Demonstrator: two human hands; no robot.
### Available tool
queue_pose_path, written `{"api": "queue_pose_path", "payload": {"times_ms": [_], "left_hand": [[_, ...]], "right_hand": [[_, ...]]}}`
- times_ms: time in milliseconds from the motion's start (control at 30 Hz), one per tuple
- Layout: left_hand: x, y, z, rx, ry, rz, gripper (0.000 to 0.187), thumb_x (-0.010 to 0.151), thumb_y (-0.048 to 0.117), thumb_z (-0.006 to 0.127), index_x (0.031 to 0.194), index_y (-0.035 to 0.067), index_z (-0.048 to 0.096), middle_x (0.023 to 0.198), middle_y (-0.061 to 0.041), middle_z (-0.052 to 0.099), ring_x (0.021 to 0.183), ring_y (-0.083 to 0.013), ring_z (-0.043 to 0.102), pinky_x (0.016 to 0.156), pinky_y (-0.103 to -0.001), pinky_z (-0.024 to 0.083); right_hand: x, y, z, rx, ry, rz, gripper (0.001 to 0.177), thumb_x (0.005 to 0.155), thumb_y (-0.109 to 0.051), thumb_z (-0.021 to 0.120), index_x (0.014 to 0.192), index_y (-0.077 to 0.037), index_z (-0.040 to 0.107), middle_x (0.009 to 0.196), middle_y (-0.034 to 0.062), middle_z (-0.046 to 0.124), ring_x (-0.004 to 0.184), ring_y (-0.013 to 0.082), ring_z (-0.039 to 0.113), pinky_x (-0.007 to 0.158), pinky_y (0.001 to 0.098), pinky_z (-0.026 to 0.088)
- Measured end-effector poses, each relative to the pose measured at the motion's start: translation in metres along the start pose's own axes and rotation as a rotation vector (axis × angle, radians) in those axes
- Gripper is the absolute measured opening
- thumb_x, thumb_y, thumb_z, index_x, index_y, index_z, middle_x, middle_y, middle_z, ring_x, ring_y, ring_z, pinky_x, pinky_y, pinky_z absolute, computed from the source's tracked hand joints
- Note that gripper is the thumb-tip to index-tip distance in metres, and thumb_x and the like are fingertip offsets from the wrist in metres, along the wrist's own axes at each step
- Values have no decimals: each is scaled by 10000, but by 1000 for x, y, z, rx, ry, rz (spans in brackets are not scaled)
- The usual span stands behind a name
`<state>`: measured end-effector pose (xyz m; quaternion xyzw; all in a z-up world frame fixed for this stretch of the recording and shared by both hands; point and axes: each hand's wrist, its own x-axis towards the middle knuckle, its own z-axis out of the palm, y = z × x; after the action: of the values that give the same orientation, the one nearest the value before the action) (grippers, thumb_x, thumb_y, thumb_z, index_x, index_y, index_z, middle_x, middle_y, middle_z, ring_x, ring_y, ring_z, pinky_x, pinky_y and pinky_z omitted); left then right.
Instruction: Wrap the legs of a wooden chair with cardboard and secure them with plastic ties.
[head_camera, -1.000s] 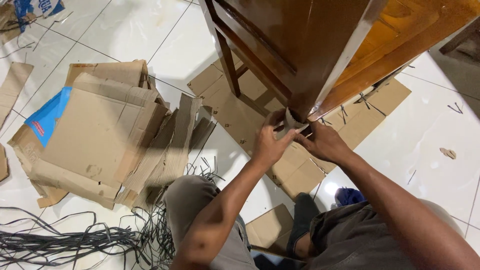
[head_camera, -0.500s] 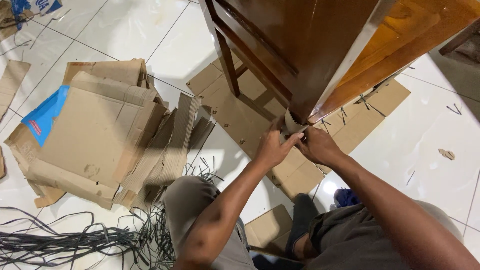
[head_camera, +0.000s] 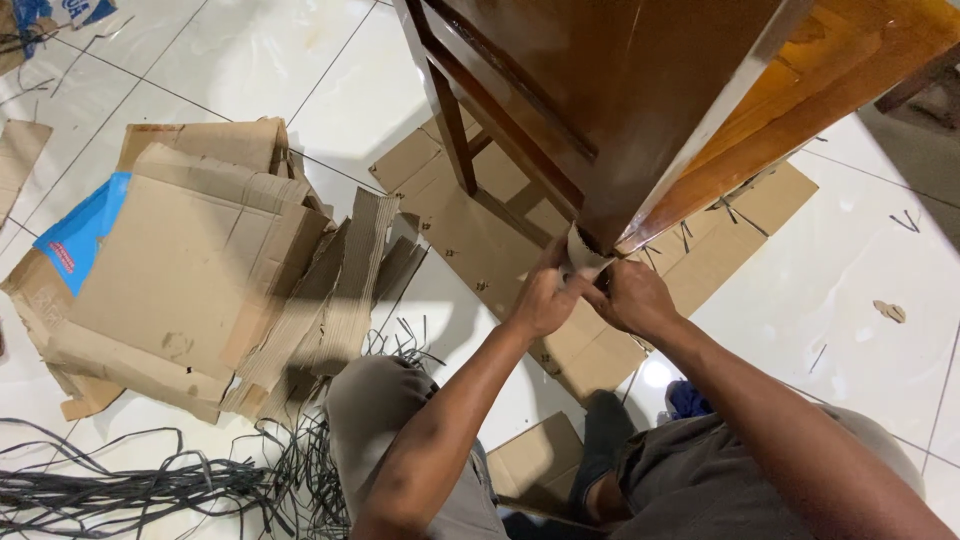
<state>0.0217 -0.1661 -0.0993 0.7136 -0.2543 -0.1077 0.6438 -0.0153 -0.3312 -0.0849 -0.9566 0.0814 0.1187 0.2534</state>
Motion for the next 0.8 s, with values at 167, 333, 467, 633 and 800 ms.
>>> {"api": "queue_pose_path", "payload": {"times_ms": [167,333,467,633,800], "left_hand": [[-1,-13,5,-74,2,-22,562,1129,405,311,1479,-12,452,1189,-265,579,1157,-421,596,994,-579,498],[0,-26,12,-83,4,-47,569,1138,449,293,1482,34,477,1259,-276,592,1210,-444,580,1017,-588,486],[3,-22,14,-81,9,-92,645,1123,483,280,1485,-30,429,1344,-364,537,1260,-535,520,1062,-655,427],[10,-23,23,-93,69,-108,592,1139,443,270,1480,1,466,1319,-327,569,1208,-521,554,1049,-634,453],[15,-41,30,-164,113,-223,670,1136,524,230,1453,1,501,1305,-346,589,1200,-499,578,1038,-617,466]], "right_hand": [[-2,-5,-4,30,-3,0,563,909,-469,607,756,70,666,813,342,695,899,541,701,776,616,541],[2,-2,-2,74,8,-17,543,909,-463,616,704,40,630,754,313,684,822,521,707,702,592,535],[3,-3,-3,20,-4,-23,543,925,-446,602,687,42,634,719,315,678,789,502,721,688,563,554],[10,-2,-6,-23,-27,-1,580,910,-478,599,684,52,666,727,308,690,807,494,723,706,564,562],[7,-4,-7,15,-54,-7,580,906,-479,605,700,59,665,757,332,684,847,514,716,739,602,555]]}}
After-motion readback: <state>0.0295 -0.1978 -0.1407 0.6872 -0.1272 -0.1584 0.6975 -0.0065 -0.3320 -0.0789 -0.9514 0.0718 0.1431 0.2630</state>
